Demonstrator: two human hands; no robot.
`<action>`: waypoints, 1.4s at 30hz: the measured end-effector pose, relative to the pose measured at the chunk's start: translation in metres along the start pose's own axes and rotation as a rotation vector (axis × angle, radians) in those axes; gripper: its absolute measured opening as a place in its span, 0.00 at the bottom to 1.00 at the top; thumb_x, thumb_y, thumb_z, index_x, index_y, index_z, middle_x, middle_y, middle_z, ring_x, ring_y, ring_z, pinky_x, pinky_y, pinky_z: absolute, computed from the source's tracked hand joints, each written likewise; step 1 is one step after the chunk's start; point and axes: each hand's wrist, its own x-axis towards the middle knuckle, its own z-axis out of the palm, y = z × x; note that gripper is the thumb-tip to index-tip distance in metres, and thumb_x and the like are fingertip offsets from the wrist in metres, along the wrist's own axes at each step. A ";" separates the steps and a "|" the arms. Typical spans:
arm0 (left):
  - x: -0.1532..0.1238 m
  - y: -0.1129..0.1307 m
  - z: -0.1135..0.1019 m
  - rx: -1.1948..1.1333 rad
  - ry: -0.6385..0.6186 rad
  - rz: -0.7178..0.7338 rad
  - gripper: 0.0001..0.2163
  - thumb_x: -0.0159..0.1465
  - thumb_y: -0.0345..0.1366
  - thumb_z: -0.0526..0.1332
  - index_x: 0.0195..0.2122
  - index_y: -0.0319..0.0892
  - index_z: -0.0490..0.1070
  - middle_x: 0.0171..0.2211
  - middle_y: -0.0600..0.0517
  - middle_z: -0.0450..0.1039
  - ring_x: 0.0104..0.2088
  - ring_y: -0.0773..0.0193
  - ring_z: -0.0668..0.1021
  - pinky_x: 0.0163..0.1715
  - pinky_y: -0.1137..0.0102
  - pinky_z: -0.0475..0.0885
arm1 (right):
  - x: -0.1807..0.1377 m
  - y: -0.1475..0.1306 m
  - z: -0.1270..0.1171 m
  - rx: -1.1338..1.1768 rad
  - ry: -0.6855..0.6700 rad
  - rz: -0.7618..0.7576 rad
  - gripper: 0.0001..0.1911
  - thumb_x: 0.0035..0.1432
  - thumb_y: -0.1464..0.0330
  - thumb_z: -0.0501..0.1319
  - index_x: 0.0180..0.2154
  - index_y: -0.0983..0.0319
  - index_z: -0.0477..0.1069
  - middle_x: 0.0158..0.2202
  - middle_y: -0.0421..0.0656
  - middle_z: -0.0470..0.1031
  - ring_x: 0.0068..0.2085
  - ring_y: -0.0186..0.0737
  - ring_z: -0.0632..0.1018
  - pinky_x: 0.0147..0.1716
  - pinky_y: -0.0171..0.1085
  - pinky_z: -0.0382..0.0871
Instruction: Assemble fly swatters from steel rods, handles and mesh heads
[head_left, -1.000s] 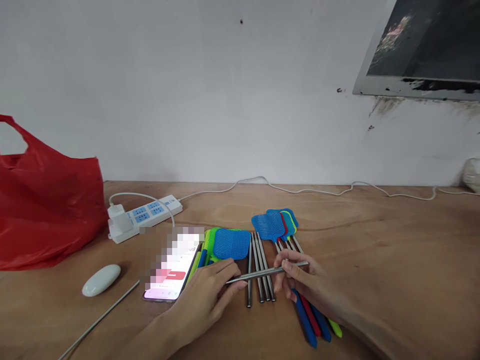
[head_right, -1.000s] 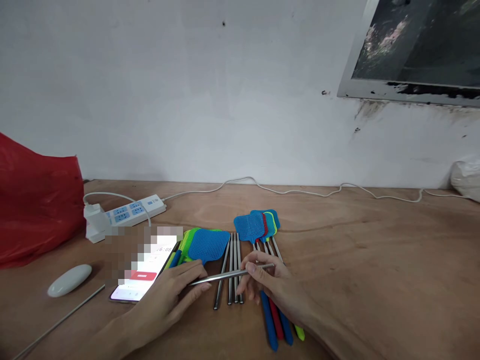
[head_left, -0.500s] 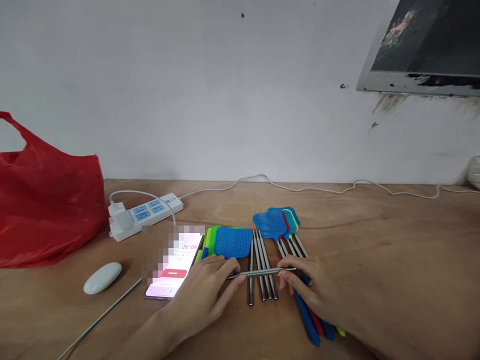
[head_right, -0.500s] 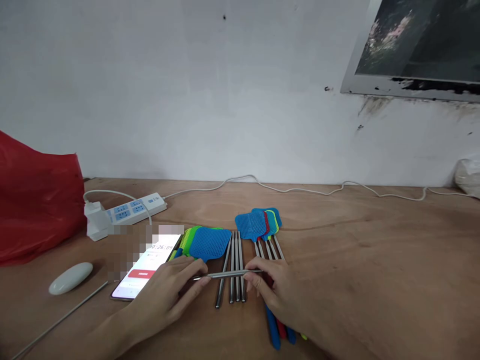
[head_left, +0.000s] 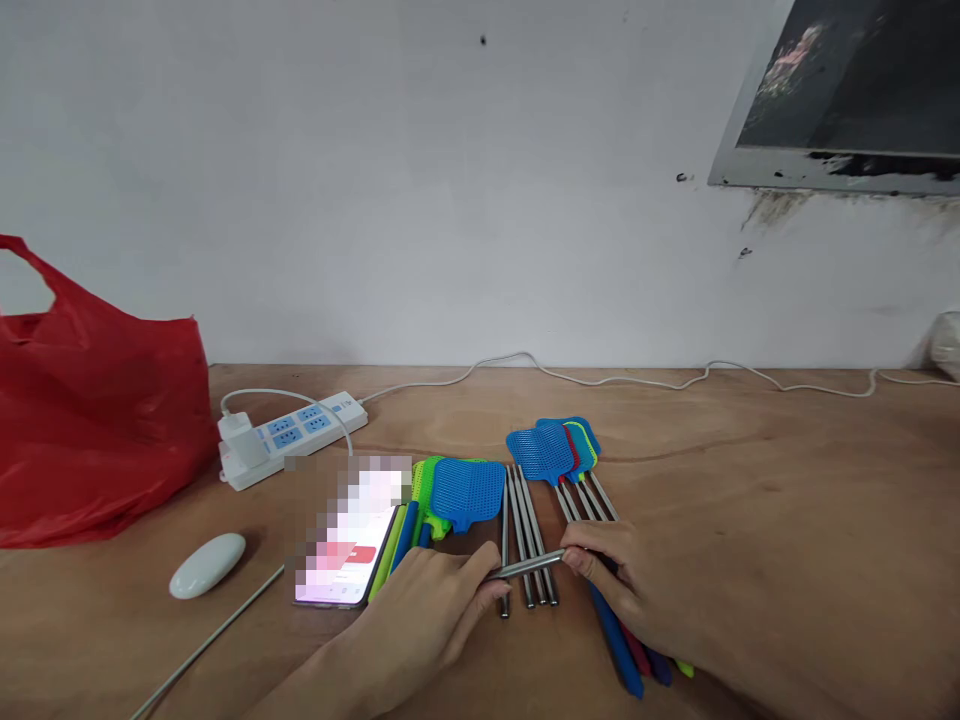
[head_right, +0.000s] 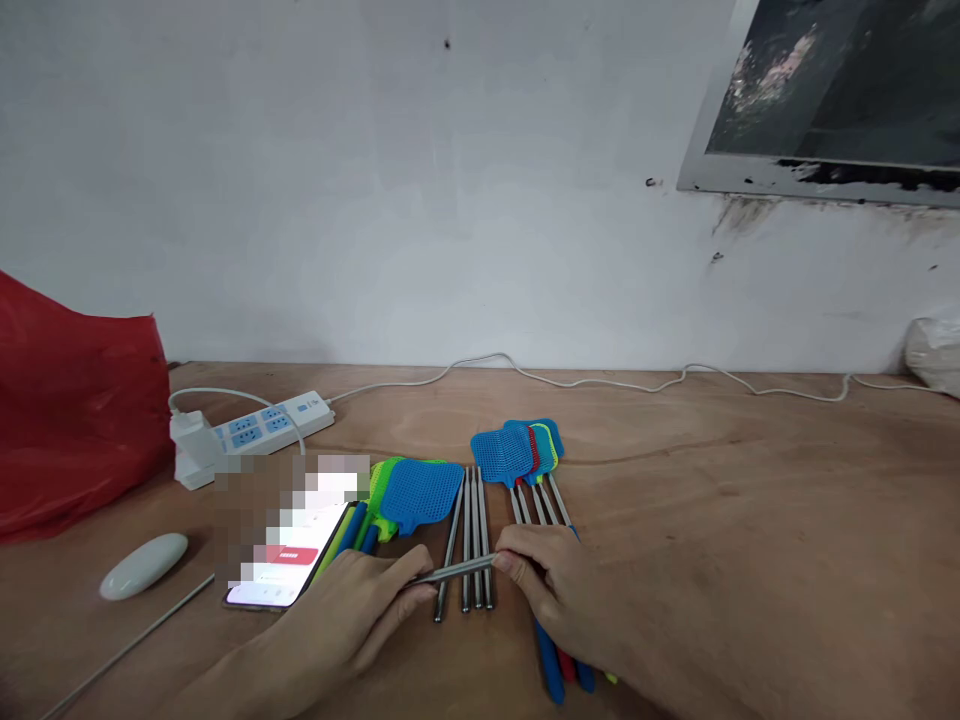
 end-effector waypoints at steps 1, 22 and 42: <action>0.000 0.001 0.000 0.019 -0.008 -0.010 0.10 0.76 0.37 0.47 0.39 0.45 0.64 0.27 0.53 0.77 0.25 0.55 0.77 0.21 0.67 0.51 | 0.000 -0.001 -0.001 -0.002 0.003 0.003 0.22 0.73 0.58 0.47 0.26 0.58 0.62 0.23 0.36 0.64 0.25 0.35 0.66 0.28 0.35 0.57; -0.007 0.024 -0.018 -0.287 -0.046 -0.044 0.10 0.76 0.38 0.44 0.42 0.48 0.64 0.31 0.54 0.75 0.29 0.57 0.77 0.26 0.68 0.57 | -0.017 -0.011 -0.006 -0.013 0.029 -0.029 0.18 0.72 0.60 0.51 0.31 0.58 0.70 0.26 0.39 0.72 0.27 0.37 0.72 0.28 0.36 0.60; -0.004 0.017 -0.013 -0.264 0.005 -0.026 0.15 0.76 0.42 0.44 0.33 0.48 0.61 0.23 0.56 0.67 0.22 0.59 0.72 0.23 0.67 0.52 | -0.025 -0.005 -0.020 -0.001 0.060 -0.101 0.17 0.73 0.64 0.50 0.30 0.57 0.67 0.26 0.39 0.71 0.27 0.38 0.72 0.27 0.37 0.62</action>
